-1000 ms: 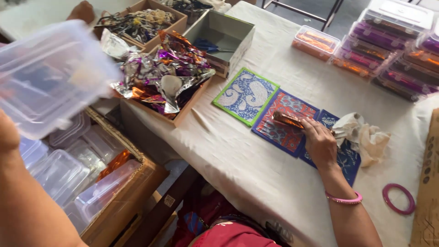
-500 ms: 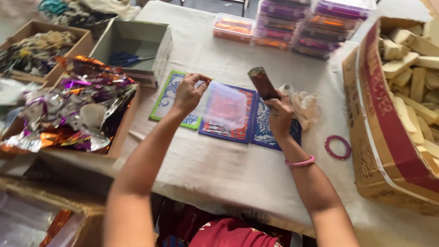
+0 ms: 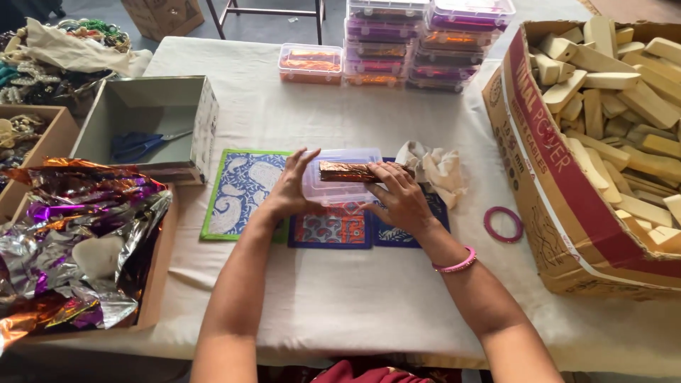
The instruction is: Cleaning wooden blocks and wrapping them in foil.
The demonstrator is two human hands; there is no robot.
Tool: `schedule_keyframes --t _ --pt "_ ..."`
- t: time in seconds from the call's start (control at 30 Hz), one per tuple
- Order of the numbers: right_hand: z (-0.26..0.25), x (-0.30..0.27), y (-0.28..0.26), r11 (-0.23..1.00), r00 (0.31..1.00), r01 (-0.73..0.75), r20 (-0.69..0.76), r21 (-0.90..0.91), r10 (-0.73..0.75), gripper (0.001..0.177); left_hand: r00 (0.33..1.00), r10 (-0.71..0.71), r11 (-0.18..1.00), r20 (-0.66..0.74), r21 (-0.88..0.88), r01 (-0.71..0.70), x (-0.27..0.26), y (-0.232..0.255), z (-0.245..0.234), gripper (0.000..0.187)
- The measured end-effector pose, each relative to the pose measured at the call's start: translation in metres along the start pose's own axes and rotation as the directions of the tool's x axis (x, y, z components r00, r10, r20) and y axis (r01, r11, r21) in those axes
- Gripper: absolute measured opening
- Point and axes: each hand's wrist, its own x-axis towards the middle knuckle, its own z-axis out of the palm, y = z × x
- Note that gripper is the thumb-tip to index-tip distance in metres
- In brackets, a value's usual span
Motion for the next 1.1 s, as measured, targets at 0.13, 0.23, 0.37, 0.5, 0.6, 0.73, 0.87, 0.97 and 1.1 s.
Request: schedule_keyframes --t 0.13,0.23,0.37,0.5,0.6,0.73,0.87,0.97,1.1 --pt "0.006 -0.003 0.008 0.999 0.999 0.025 0.035 -0.041 -0.023 0.037 0.99 0.093 0.991 -0.105 -0.087 -0.102 -0.005 -0.012 0.002 0.129" --pt "-0.003 0.001 0.013 0.999 1.0 0.007 -0.011 0.041 -0.007 0.038 0.996 -0.008 0.973 -0.09 -0.228 -0.013 -0.007 -0.007 -0.001 0.138" --pt "-0.008 0.004 0.016 0.993 1.0 -0.005 -0.021 0.115 0.007 0.048 0.998 -0.054 0.91 -0.034 -0.413 0.035 -0.007 -0.003 -0.004 0.153" --pt "-0.011 0.002 0.022 0.987 0.999 -0.005 -0.032 0.163 0.01 0.058 0.998 0.062 0.929 -0.033 -0.364 -0.07 -0.004 -0.006 0.0 0.156" --pt "-0.01 -0.002 0.025 0.983 0.999 -0.005 -0.045 0.181 0.013 0.058 1.0 0.0 0.919 0.004 -0.395 0.001 -0.003 -0.001 -0.002 0.155" --pt "-0.011 -0.002 0.029 0.988 0.995 -0.037 -0.083 0.149 0.049 0.056 0.994 0.105 0.97 -0.033 -0.216 -0.11 -0.005 -0.005 0.002 0.155" --pt "0.008 -0.007 0.059 0.992 0.985 -0.118 -0.122 0.05 0.124 0.049 0.999 0.039 0.964 -0.014 -0.264 -0.041 -0.006 -0.004 0.007 0.155" --pt "0.027 0.003 0.093 0.958 0.947 -0.286 -0.152 0.003 0.283 0.044 0.999 0.051 0.992 0.008 -0.12 -0.05 -0.006 -0.002 0.005 0.154" --pt "0.024 0.025 0.109 0.848 0.847 -0.528 -0.037 0.037 0.53 0.049 0.989 0.149 0.984 -0.003 -0.096 -0.148 -0.006 -0.002 0.007 0.152"
